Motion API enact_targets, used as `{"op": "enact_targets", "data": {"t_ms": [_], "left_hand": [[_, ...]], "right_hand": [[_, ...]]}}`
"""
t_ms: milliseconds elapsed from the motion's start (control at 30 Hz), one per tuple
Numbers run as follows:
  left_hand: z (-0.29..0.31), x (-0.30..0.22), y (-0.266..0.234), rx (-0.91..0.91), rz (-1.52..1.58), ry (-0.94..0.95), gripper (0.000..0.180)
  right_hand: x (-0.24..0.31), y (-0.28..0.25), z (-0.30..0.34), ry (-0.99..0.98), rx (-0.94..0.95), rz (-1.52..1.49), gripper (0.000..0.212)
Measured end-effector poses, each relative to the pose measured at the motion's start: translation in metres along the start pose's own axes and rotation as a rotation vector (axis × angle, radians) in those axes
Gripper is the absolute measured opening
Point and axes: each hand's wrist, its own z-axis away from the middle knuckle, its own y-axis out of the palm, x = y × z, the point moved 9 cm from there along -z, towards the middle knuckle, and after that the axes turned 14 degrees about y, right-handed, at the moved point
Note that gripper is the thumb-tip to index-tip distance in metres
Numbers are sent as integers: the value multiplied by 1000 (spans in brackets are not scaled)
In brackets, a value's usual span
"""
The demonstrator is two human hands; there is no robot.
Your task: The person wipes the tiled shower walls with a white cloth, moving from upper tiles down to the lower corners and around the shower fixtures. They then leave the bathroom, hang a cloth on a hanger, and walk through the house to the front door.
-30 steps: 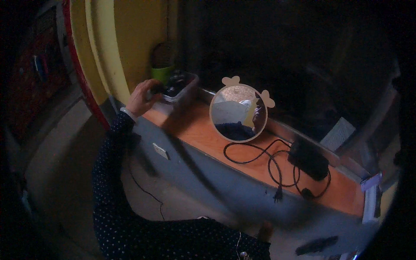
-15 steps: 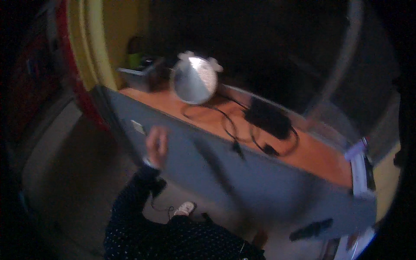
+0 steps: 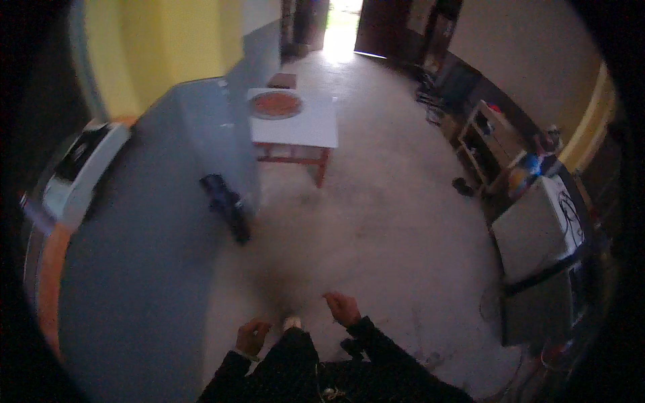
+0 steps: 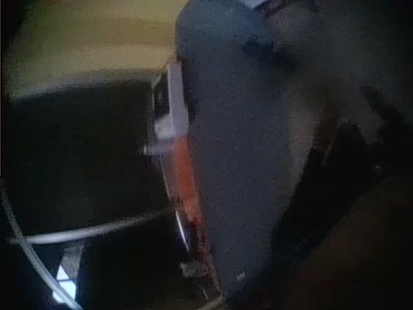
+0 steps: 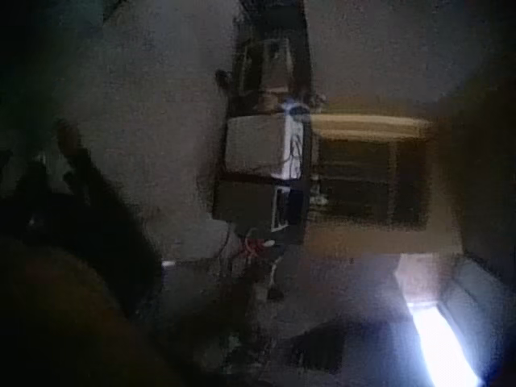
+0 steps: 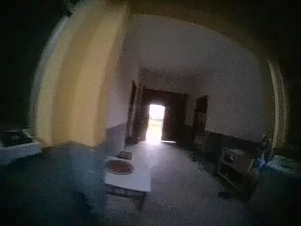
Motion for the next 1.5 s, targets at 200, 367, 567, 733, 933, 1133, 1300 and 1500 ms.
{"op": "enact_targets", "data": {"t_ms": [200, 367, 567, 733, 933, 1133, 1300, 1500], "left_hand": [[-224, 103, 116, 241, -21, -178, 23], [-453, 98, 223, 383, -149, 122, 23], [-704, -64, 343, 510, -203, 1024, 15], [-947, -191, 411, 499, 175, 923, 15], [-1150, -363, 410, 272, 5, 1518, 21], [-1304, -422, 431, -165, -290, 2166, 24], [-1491, -404, 461, -429, -495, 2376, 28], [-1731, -362, 527, -569, -623, 2412, 41]], "right_hand": [[-148, -108, -144, 386, -216, 0, 28], [-234, -224, -269, 553, -236, 225, 34], [-309, -363, -379, 682, -333, 343, 29], [-371, -466, -547, 678, -429, 532, 26], [-361, -570, -868, 557, -441, 65, 26], [-309, -624, -1184, 302, -369, 47, 26], [-299, -682, -1359, 268, -390, 84, 24], [-406, -776, -1505, 622, -496, 190, 24]]}}
